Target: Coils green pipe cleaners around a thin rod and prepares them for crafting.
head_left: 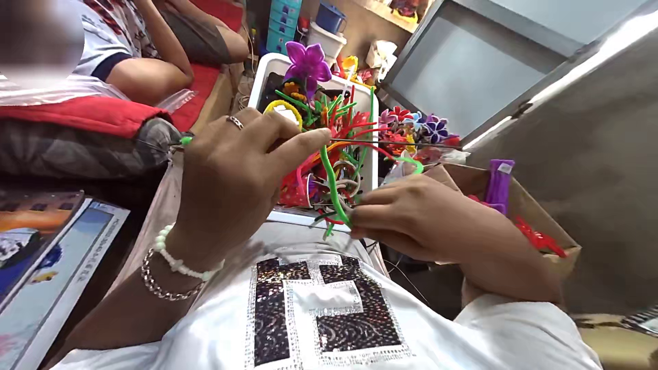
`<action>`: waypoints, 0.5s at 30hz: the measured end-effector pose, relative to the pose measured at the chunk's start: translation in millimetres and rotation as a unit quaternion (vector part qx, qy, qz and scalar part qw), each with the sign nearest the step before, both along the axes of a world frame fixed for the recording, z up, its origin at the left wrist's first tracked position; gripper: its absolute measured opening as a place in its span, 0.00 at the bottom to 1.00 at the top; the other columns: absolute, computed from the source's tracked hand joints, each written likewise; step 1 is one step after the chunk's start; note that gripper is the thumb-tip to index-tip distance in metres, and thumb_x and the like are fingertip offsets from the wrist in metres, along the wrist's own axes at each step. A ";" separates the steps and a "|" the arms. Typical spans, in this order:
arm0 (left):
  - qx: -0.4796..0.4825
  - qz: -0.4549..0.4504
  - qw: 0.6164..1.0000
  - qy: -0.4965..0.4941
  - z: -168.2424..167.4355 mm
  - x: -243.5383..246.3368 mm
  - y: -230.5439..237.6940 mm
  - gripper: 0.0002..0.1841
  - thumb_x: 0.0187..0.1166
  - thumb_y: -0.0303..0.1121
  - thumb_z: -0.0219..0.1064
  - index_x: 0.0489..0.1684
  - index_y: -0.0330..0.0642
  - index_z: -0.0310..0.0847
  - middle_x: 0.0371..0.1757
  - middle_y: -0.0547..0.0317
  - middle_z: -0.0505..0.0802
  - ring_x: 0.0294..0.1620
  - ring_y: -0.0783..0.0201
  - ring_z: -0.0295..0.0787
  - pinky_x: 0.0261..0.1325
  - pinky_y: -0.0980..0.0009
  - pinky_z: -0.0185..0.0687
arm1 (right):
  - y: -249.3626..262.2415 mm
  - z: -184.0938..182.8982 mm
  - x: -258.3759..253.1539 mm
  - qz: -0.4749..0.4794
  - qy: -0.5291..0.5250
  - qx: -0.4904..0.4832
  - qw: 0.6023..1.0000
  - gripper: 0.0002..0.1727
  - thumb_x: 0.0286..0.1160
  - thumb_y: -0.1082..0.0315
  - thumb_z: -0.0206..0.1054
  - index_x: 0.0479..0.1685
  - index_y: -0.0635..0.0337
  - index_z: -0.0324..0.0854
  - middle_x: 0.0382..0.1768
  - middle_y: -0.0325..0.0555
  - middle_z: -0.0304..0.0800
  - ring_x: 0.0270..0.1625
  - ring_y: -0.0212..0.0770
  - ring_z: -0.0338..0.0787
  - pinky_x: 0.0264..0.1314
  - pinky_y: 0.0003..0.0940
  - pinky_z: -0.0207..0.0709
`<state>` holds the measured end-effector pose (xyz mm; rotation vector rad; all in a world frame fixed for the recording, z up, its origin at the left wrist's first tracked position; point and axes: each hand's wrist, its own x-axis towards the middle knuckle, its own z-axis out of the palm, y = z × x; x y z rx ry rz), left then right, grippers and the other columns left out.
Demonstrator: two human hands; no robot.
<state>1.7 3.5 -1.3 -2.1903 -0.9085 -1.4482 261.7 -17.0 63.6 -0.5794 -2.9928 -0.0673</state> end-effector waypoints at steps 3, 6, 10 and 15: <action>-0.009 0.007 0.999 0.038 -0.7 1.7 0.9 0.19 0.84 0.20 0.57 0.61 0.49 0.91 0.45 0.48 0.94 0.44 0.47 0.89 0.41 0.54 0.76 | -20.3 24.6 10.6 -0.004 0.050 0.061 0.997 0.16 0.92 0.58 0.53 0.41 0.51 0.86 0.27 0.33 0.83 0.30 0.28 0.82 0.31 0.25 0.73; -0.017 -0.035 0.998 0.054 -1.0 0.7 2.6 0.18 0.84 0.21 0.55 0.57 0.48 0.92 0.45 0.50 0.95 0.46 0.50 0.91 0.45 0.54 0.79 | -21.2 48.9 21.1 -0.032 0.101 0.148 0.983 0.15 0.89 0.61 0.56 0.41 0.54 0.88 0.29 0.35 0.86 0.31 0.27 0.83 0.30 0.24 0.74; -0.044 -0.132 0.986 0.092 -0.1 -2.1 0.6 0.17 0.82 0.23 0.57 0.53 0.48 0.94 0.45 0.56 0.95 0.42 0.56 0.89 0.42 0.58 0.77 | -0.3 72.2 27.5 -0.102 0.090 0.224 0.965 0.16 0.89 0.61 0.57 0.45 0.59 0.89 0.31 0.44 0.89 0.25 0.34 0.81 0.26 0.33 0.71; -0.054 -0.234 0.969 0.066 -1.5 -0.1 -2.8 0.18 0.81 0.22 0.56 0.49 0.48 0.95 0.45 0.62 0.96 0.44 0.65 0.89 0.45 0.66 0.77 | 44.6 58.4 25.1 -0.094 0.099 0.171 0.976 0.17 0.88 0.61 0.57 0.42 0.59 0.90 0.29 0.44 0.90 0.27 0.35 0.83 0.30 0.36 0.74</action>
